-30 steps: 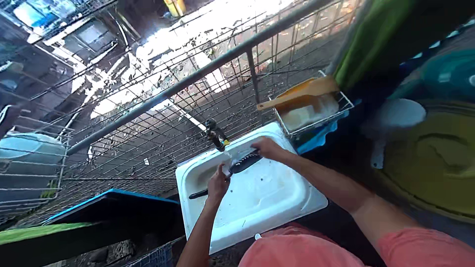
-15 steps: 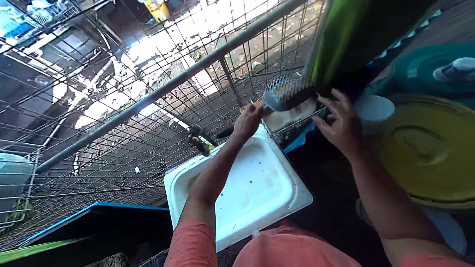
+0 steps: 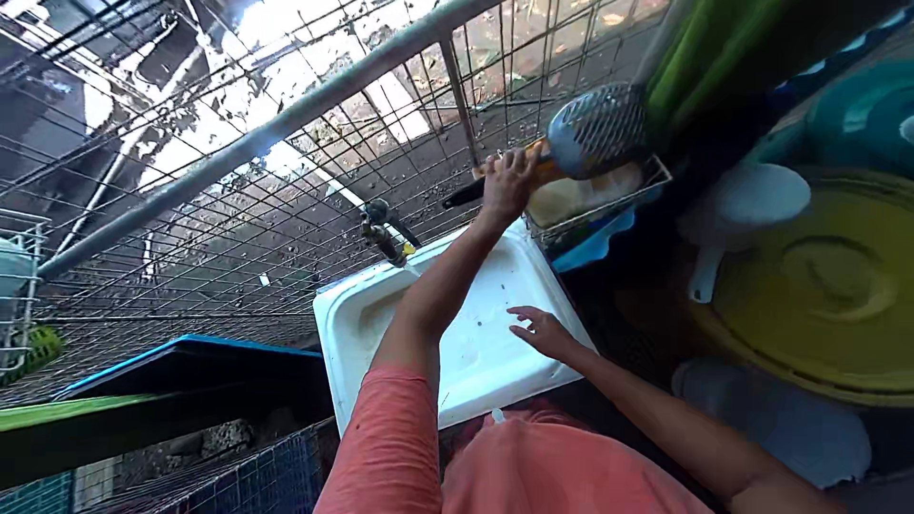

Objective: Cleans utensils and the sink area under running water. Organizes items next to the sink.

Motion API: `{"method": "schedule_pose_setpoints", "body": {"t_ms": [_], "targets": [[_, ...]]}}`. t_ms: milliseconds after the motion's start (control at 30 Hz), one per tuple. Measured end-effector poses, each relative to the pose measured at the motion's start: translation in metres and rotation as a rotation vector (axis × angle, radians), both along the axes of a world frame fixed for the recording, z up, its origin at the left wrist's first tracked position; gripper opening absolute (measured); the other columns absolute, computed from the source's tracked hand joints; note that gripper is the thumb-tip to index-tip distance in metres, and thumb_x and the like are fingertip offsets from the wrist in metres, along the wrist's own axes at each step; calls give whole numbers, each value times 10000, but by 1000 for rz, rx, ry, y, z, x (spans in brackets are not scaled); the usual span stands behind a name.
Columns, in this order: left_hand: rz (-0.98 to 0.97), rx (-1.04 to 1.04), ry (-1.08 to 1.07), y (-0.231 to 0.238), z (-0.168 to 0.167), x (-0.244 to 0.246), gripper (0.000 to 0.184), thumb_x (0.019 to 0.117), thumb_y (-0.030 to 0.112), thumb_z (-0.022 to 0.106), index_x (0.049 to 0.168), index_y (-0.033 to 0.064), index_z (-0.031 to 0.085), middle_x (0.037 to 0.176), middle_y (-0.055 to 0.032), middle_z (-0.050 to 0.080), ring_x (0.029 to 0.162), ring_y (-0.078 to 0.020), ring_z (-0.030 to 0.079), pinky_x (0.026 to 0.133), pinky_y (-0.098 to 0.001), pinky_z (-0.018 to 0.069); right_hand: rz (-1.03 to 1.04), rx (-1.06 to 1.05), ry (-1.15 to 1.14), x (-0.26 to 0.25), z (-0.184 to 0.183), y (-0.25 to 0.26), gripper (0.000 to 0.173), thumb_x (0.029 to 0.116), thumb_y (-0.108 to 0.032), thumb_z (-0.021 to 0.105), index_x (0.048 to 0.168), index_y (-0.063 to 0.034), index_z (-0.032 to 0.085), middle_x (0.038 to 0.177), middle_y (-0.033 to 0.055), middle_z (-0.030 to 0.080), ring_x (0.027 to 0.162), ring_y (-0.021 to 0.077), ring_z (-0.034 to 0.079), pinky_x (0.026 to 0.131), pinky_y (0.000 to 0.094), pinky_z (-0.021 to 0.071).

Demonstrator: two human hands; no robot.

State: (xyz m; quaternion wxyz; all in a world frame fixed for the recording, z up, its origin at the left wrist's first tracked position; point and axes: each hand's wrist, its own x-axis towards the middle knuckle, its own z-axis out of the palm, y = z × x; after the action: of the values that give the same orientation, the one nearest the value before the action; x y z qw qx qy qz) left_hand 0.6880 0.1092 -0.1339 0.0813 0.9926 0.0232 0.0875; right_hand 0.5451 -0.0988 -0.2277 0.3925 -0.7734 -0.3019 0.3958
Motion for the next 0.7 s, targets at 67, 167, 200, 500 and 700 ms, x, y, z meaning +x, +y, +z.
{"method": "schedule_pose_setpoints", "body": {"t_ms": [67,167,200,500,700], "targets": [[4,15,10,1,1,-9,601,1006,130,572,1580,205,410,1509,-165,520,1435,-355,448,1187,-645,235,29,-145,-51,-2,-35,16,665,1034,-334,597,1542,42,390,1560,297,421,1451,420,428,1206,520,341],[-96,-104,-198,0,5,-45,581,951,155,683,1508,152,521,1508,-186,522,1459,-367,419,1213,-612,238,42,-236,-218,5,-77,38,780,1050,-451,519,1583,64,275,1621,347,264,1525,470,270,1253,547,239],[-147,-188,-277,-4,8,-66,541,935,143,699,1461,122,573,1486,-187,544,1446,-364,436,1210,-581,272,53,-241,-283,12,-88,46,774,1054,-456,497,1577,74,283,1622,354,254,1530,474,254,1259,544,220],[475,-519,-134,49,-162,-427,383,938,155,646,1263,-45,678,1387,-301,575,1354,-450,512,1159,-553,394,50,-265,-685,58,-183,97,850,1038,-563,404,1588,69,260,1656,329,190,1567,467,135,1278,578,94],[982,-353,-113,105,-182,-600,573,1029,295,422,1374,-154,512,1435,-379,487,1378,-517,451,1179,-577,325,33,-148,-637,-74,-199,156,816,1036,-521,430,1520,132,362,1606,353,298,1531,492,244,1267,599,147]]}}
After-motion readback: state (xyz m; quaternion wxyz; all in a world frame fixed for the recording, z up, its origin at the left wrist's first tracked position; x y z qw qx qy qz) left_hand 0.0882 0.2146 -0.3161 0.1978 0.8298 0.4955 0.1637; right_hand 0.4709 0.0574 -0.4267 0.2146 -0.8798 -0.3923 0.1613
